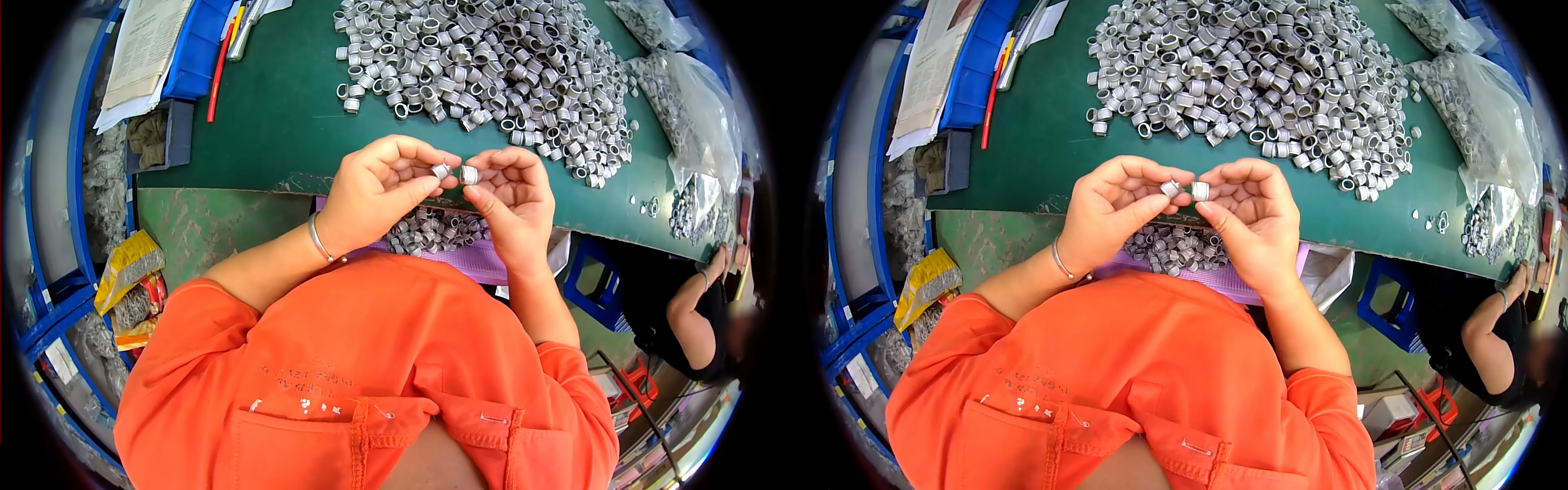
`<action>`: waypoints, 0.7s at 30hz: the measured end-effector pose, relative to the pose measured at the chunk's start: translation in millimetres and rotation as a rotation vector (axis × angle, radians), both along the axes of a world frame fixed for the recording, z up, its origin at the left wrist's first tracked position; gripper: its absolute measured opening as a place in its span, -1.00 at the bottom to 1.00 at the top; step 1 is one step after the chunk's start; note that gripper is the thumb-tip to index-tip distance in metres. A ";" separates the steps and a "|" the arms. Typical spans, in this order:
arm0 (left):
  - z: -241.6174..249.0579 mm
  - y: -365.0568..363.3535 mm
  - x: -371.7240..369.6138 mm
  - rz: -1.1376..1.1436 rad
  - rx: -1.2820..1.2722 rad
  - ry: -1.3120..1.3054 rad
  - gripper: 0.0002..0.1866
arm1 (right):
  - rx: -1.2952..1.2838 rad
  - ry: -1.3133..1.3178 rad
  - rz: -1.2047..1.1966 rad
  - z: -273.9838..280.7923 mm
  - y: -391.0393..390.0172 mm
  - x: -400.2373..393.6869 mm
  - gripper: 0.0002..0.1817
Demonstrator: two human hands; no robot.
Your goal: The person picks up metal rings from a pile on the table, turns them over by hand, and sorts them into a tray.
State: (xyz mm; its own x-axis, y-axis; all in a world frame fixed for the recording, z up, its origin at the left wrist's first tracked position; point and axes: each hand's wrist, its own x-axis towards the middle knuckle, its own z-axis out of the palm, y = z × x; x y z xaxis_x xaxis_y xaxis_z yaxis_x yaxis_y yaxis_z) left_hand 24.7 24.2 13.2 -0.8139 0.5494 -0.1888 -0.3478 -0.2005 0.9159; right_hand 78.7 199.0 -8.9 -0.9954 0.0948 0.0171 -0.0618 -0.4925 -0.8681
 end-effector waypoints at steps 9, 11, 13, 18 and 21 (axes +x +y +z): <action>1.9 -1.5 -3.2 -0.012 0.044 -0.283 -0.79 | 0.251 0.028 -0.060 8.2 -1.9 2.4 -0.69; 0.9 -3.1 -4.1 -0.026 0.067 -0.299 -0.79 | 0.202 -0.101 -0.026 13.8 -2.4 3.1 -0.84; 1.1 -5.5 -4.5 -0.039 0.091 -0.316 -0.79 | 0.140 -0.140 0.066 12.0 5.6 5.5 -0.85; 8.0 -19.0 2.1 -0.365 -0.232 0.090 -0.82 | 0.768 0.057 0.393 19.8 17.7 9.0 -0.91; 5.5 -24.0 -2.2 -0.213 -0.509 0.691 -0.85 | 1.045 0.168 0.244 19.0 15.1 2.0 -0.88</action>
State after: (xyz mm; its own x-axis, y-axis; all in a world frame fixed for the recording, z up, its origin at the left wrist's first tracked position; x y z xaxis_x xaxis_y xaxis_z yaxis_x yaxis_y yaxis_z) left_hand 22.5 0.3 18.7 -0.7264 0.6859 0.0443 0.3331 0.2949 0.8956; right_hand 80.7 214.1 10.0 -0.9629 -0.2454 0.1120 -0.2193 0.4703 -0.8548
